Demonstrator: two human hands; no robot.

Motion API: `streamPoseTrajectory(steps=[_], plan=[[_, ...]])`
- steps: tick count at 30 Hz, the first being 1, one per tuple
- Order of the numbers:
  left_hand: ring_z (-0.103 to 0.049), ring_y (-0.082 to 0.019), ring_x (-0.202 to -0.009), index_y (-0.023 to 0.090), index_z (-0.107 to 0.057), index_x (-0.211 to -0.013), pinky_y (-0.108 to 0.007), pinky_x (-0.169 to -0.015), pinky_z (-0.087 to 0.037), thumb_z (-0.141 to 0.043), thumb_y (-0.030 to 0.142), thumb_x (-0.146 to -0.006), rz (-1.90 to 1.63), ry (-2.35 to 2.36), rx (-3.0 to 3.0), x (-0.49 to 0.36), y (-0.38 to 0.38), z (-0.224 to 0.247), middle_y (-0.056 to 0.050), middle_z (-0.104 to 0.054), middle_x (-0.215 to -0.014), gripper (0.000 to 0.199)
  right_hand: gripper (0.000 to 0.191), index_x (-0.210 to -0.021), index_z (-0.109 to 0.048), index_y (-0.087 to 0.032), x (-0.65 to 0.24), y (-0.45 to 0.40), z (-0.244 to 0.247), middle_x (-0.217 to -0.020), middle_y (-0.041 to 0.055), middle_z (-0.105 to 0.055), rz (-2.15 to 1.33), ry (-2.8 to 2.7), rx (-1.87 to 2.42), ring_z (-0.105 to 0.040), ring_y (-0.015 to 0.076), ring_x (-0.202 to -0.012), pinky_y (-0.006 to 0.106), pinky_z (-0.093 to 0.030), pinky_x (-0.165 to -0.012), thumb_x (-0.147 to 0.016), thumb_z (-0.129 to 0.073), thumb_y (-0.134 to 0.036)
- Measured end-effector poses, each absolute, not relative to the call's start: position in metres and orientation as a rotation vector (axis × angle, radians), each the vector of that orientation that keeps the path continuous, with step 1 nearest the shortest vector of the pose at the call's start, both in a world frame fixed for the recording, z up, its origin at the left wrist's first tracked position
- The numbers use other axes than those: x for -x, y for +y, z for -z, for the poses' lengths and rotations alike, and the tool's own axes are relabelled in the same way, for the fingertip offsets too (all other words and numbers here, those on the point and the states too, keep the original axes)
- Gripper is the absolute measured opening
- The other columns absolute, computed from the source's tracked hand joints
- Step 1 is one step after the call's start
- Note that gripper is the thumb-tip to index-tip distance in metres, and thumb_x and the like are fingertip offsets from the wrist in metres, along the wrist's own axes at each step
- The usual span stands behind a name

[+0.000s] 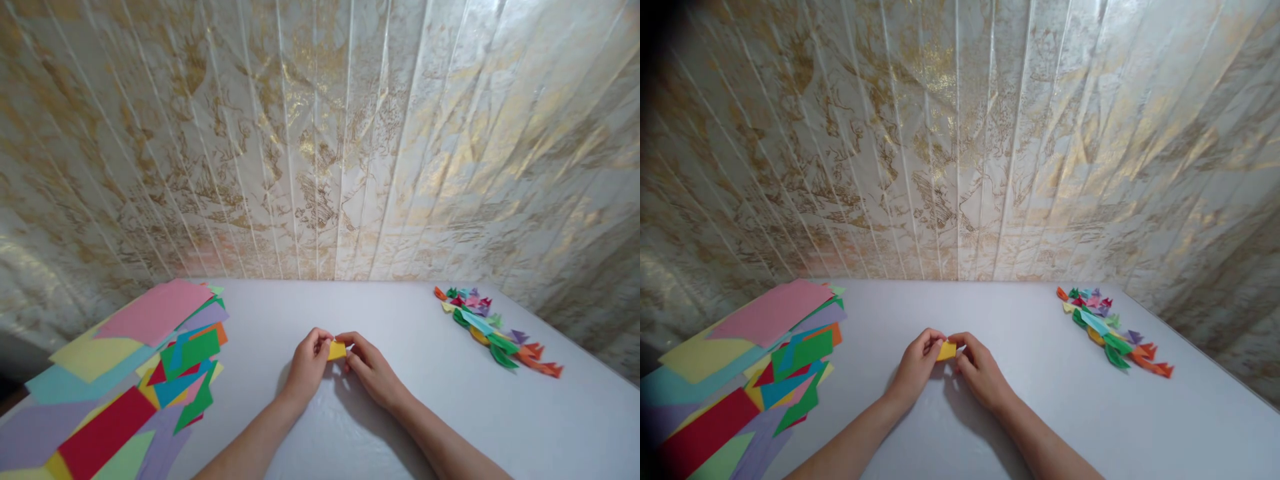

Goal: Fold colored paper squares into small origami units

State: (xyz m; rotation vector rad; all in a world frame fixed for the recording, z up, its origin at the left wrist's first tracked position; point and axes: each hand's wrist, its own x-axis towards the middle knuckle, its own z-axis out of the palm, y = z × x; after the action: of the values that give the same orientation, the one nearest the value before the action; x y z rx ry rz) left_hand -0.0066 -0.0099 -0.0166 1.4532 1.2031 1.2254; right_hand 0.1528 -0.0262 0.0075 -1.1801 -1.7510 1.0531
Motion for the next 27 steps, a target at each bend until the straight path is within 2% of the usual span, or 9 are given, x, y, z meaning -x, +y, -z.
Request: streamPoseTrajectory(steps=[13, 27], plan=[[-0.061, -0.017, -0.077, 0.019, -0.059, -0.084, -0.026, -0.071, -0.047, -0.05, 0.036, -0.083, -1.248, 1.204, -1.449, 0.0081, -0.0096, 0.0171, -0.001, -0.064, -0.081, 0.019, 0.035, -0.111, -0.058, -0.018, -0.1536, -0.0273, -0.0096, -0.071, -0.0022, -0.061, -1.032, -1.792, 1.2, -0.057, 0.0145, -0.069, 0.027, -0.043, -0.069, -0.081, -0.041, -0.018], [-0.061, -0.017, -0.076, 0.018, -0.058, -0.085, -0.027, -0.071, -0.048, -0.05, 0.031, -0.084, -1.249, 1.184, -1.453, 0.0084, -0.0105, 0.0158, -0.001, -0.063, -0.081, 0.015, 0.037, -0.11, -0.058, -0.017, -0.1521, -0.0279, -0.0071, -0.078, -0.0005, -0.064, -1.032, -1.794, 1.196, -0.059, 0.014, -0.069, 0.026, -0.044, -0.069, -0.076, -0.044, -0.014]])
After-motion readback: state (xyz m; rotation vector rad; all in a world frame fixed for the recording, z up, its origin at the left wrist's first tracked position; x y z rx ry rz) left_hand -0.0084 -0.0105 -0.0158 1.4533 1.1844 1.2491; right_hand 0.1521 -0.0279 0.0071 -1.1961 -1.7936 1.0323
